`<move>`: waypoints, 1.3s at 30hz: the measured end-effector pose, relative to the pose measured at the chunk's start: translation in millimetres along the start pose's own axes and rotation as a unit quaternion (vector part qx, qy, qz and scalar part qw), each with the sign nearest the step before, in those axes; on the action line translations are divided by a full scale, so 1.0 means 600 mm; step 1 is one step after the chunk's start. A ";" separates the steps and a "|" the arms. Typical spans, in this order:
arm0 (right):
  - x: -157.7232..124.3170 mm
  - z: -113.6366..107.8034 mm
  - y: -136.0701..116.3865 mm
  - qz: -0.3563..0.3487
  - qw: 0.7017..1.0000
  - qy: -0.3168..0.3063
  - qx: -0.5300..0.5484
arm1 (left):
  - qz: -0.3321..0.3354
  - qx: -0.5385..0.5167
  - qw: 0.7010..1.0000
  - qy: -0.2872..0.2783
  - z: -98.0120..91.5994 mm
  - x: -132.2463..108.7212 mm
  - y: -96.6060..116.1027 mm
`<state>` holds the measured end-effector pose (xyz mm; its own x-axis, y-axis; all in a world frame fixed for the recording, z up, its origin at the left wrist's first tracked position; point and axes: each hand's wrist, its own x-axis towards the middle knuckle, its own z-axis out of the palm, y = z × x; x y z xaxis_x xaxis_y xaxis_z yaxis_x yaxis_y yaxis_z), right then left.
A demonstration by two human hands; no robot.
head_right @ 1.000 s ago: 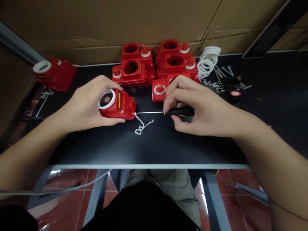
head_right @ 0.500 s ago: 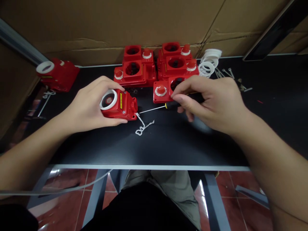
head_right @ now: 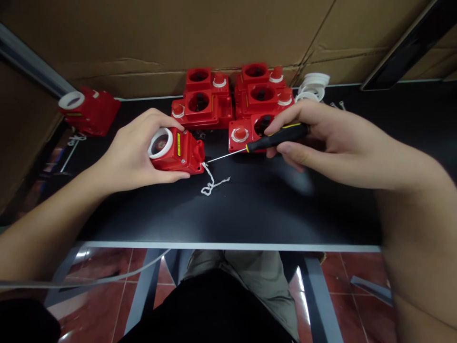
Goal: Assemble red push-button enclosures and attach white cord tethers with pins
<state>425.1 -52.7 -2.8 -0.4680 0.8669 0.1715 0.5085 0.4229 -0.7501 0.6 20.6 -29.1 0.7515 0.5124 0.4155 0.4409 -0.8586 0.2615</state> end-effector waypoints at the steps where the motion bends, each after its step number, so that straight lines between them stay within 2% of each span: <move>1: 0.001 0.001 -0.004 0.019 0.999 -0.007 0.030 | -0.003 -0.003 1.000 -0.003 0.000 0.000 0.000; 5: 0.005 0.000 -0.019 0.035 0.999 -0.026 0.024 | 0.005 -0.009 1.000 -0.008 0.000 0.001 0.001; 12: 0.006 0.005 -0.015 -0.045 0.991 -0.011 -0.127 | 0.004 -0.006 1.000 -0.006 0.000 0.000 0.004; 15: -0.001 0.007 -0.008 -0.086 0.979 0.021 -0.183 | 0.002 -0.004 1.000 -0.006 -0.001 0.000 0.002; 18: -0.008 0.004 0.004 -0.111 0.974 0.033 -0.196 | 0.000 -0.009 1.000 -0.004 0.000 0.001 -0.003; 26: -0.011 -0.005 0.030 -0.053 0.985 0.064 -0.153 | -0.017 -0.001 1.000 -0.008 -0.001 -0.001 -0.002; 35: 0.003 -0.002 -0.011 -0.034 0.988 0.033 -0.147 | -0.009 0.005 1.000 -0.012 0.002 0.001 -0.003; 39: -0.004 0.002 -0.010 -0.030 0.987 0.037 -0.155 | -0.003 -0.004 1.000 -0.005 0.002 0.002 -0.005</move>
<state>422.4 -57.6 0.4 -0.4558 0.8498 0.2648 0.6830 0.5247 -0.5081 0.4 23.9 -30.5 0.7540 0.5167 0.4056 0.4408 -0.8558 0.2708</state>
